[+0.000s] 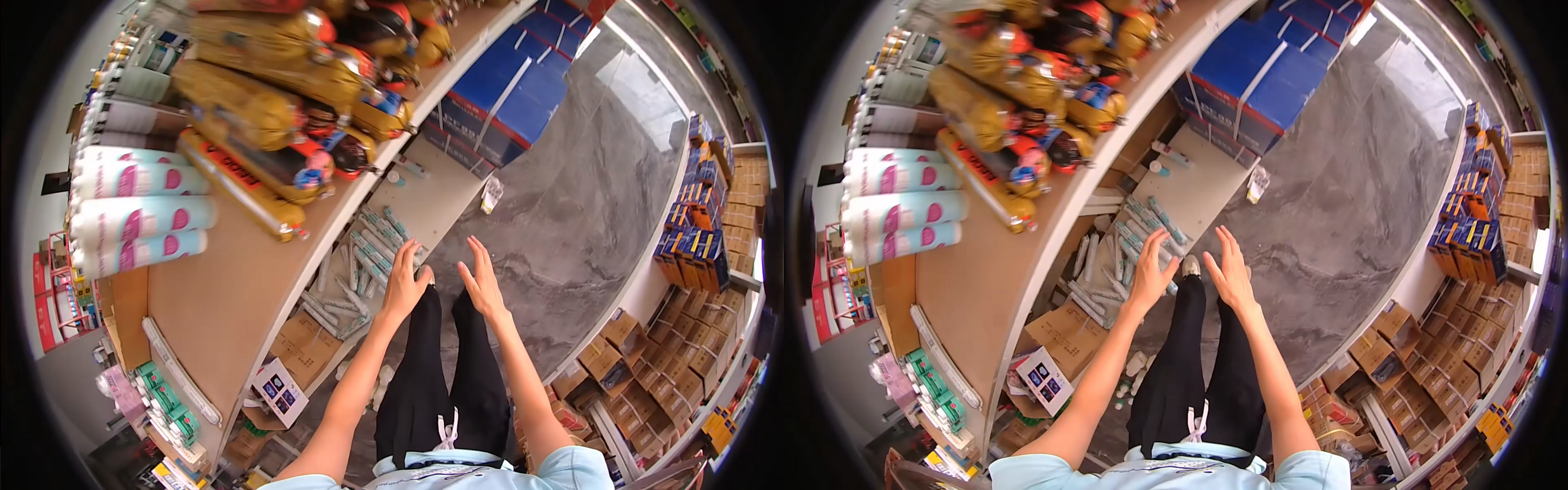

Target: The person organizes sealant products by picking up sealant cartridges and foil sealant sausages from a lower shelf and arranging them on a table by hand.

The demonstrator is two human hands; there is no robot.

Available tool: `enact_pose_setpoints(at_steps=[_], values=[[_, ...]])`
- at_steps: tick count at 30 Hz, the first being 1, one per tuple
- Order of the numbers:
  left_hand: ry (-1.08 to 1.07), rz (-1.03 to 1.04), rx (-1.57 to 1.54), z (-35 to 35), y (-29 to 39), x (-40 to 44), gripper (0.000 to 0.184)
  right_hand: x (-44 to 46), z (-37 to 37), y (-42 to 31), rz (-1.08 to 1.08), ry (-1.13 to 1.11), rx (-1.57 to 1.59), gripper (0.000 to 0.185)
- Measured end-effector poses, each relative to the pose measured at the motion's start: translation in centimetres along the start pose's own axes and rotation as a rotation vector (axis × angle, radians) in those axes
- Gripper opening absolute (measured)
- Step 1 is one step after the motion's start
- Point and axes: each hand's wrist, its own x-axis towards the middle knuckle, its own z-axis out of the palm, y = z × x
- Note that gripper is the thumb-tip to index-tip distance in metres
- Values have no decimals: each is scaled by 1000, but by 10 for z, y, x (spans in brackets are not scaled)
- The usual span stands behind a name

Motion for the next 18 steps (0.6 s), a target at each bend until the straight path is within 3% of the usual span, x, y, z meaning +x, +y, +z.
enact_pose_setpoints(at_steps=[11,18], values=[[-157,-32,90,83,-148,63,46,73,53,142,-61,-182,-321,65],[-190,-94,213,109,-246,109,48,145,113,219,-16,-107,-362,70]])
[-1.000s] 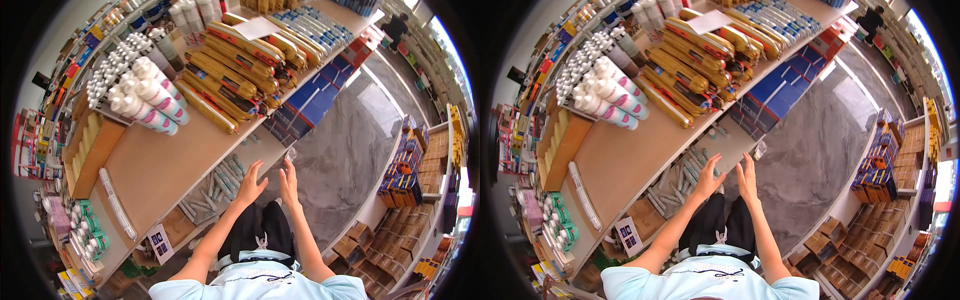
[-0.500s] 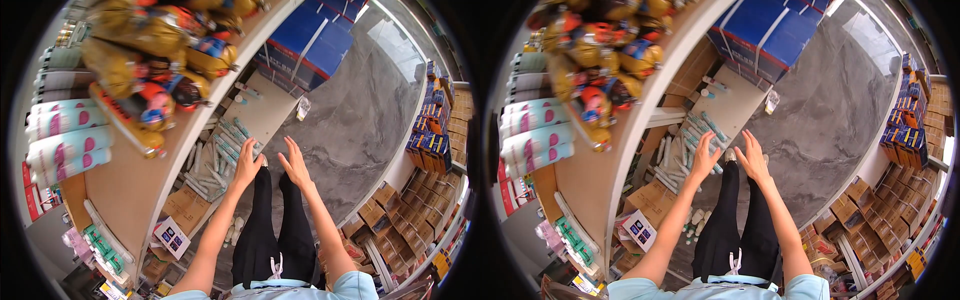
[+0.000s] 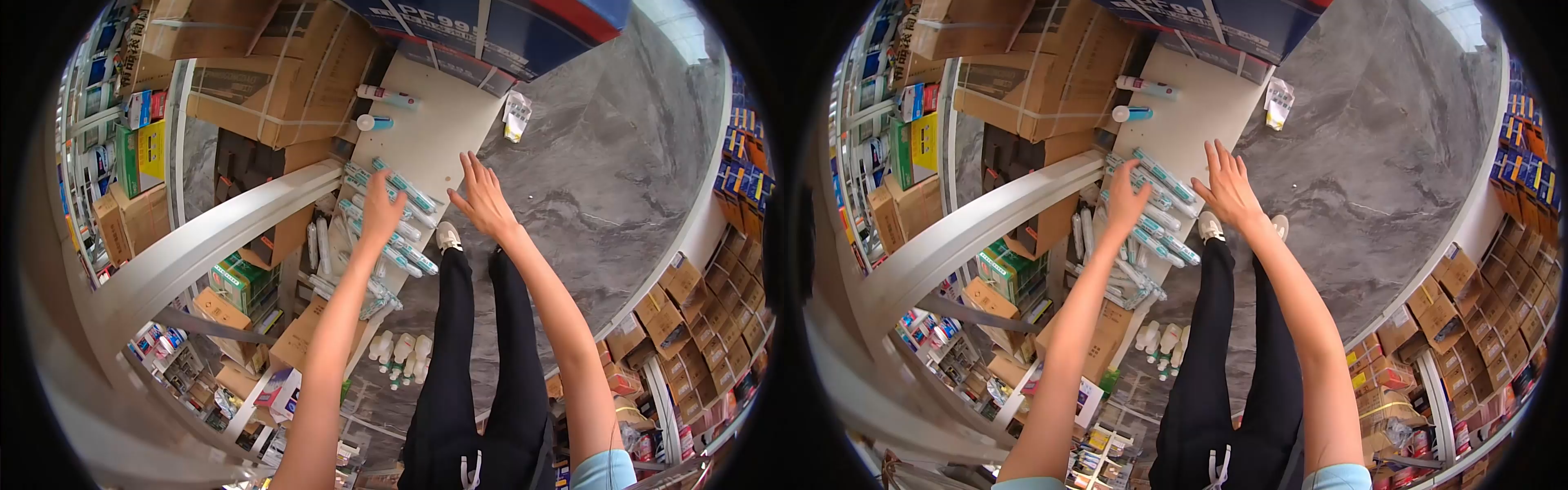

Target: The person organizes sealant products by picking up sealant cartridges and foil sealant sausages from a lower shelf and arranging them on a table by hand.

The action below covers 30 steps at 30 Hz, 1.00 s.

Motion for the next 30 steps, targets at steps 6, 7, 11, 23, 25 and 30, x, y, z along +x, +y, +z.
enact_pose_setpoints(at_steps=[6,7,11,23,25,30], values=[[198,-222,-30,22,-111,61,56,67,70,44,-116,-132,-268,73],[218,-266,-49,26,-127,69,58,76,80,52,-118,-126,-264,73],[217,-212,-44,46,-165,99,63,109,119,93,-53,-79,-185,73],[391,-95,-379,91,-202,169,66,149,184,152,80,-139,-163,72],[382,-126,-264,82,-186,160,61,141,186,141,85,-155,-75,71],[322,-167,-172,74,-164,125,52,106,173,109,54,-171,48,69]])
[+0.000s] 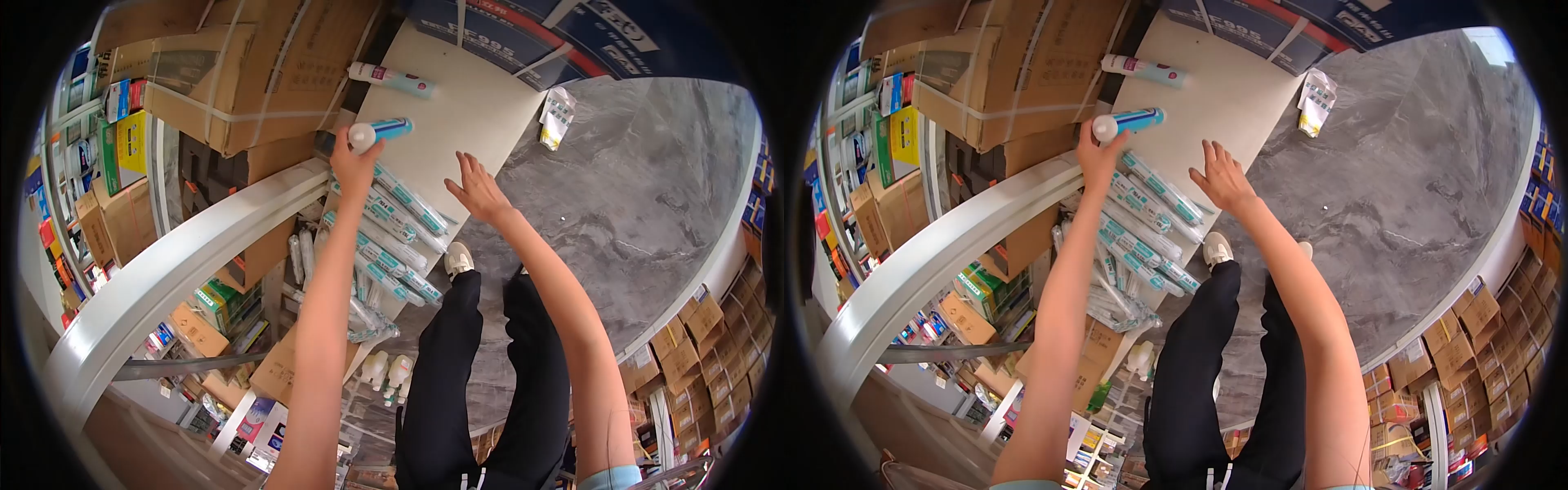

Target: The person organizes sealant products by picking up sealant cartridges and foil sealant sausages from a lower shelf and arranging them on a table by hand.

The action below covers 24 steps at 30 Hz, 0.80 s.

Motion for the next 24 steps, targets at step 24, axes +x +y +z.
enact_pose_setpoints(at_steps=[24], values=[[-591,36,-589,-215,337,-214,55,-251,-202,-135,331,62,1138,36]])
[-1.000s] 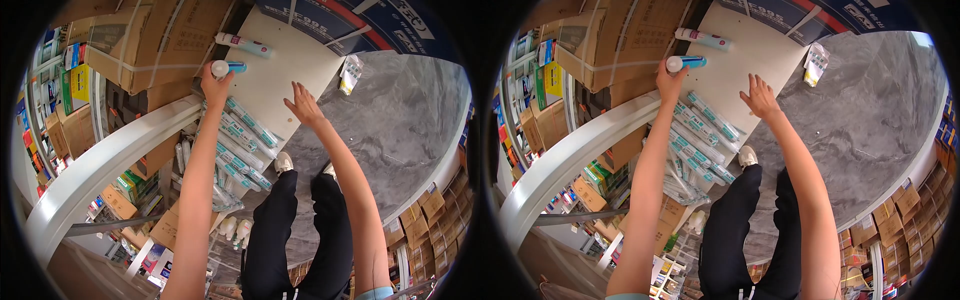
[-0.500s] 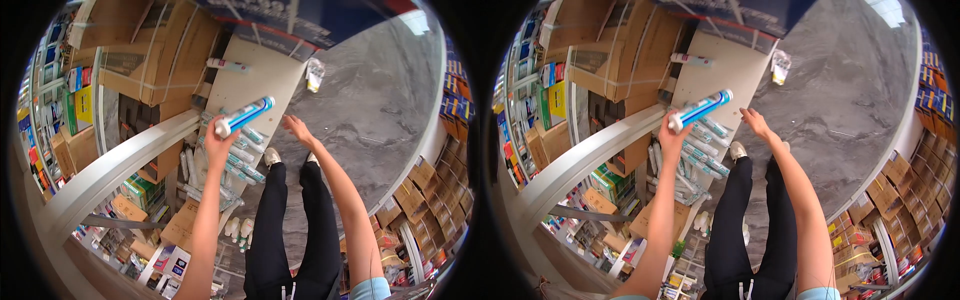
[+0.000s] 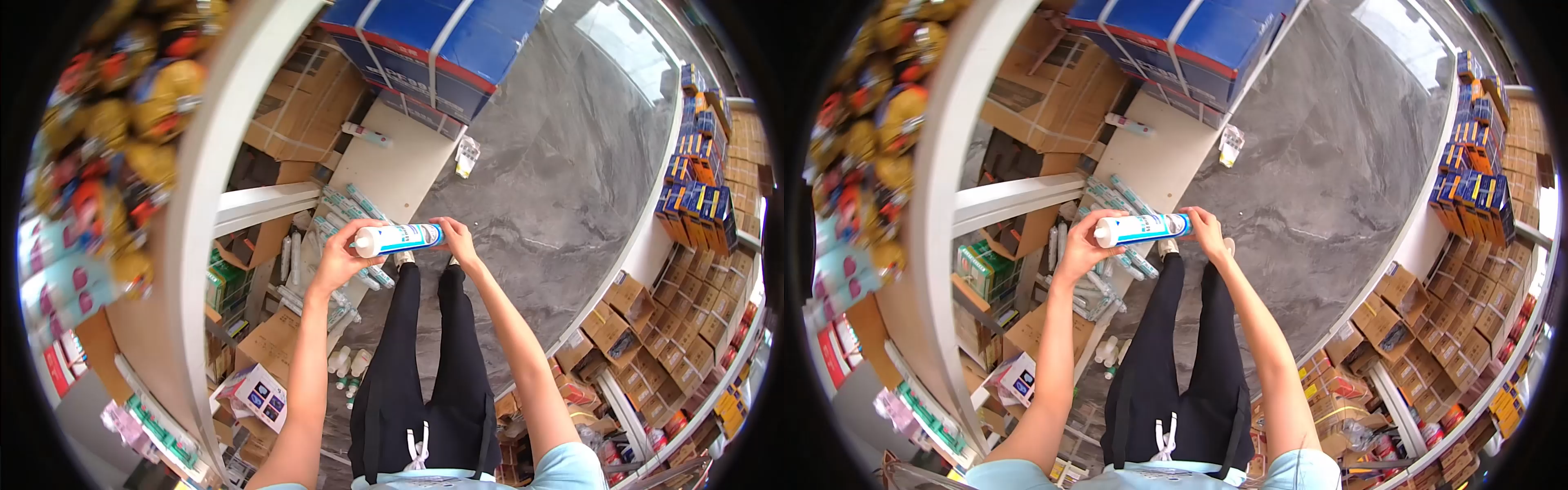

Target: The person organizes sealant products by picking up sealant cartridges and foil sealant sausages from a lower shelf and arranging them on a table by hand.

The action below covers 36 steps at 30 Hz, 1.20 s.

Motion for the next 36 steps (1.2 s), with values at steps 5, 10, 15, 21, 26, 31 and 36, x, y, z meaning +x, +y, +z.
enact_pose_setpoints(at_steps=[5,10,15,21,26,31,36], values=[[-69,109,-70,1,79,-26,55,-82,29,-54,-5,96,269,37],[-121,94,-416,9,138,-51,83,-159,60,-87,-215,285,292,42],[-84,216,-460,22,183,-81,78,-223,105,-138,-550,522,182,36],[89,267,-522,40,222,-127,83,-270,127,-180,-835,656,-37,30],[109,307,-638,46,237,-160,73,-299,140,-193,-963,621,-34,26],[163,239,-596,43,252,-185,60,-326,178,-201,-1038,612,29,24],[308,293,-573,32,252,-197,53,-332,211,-193,-1081,457,70,23]])
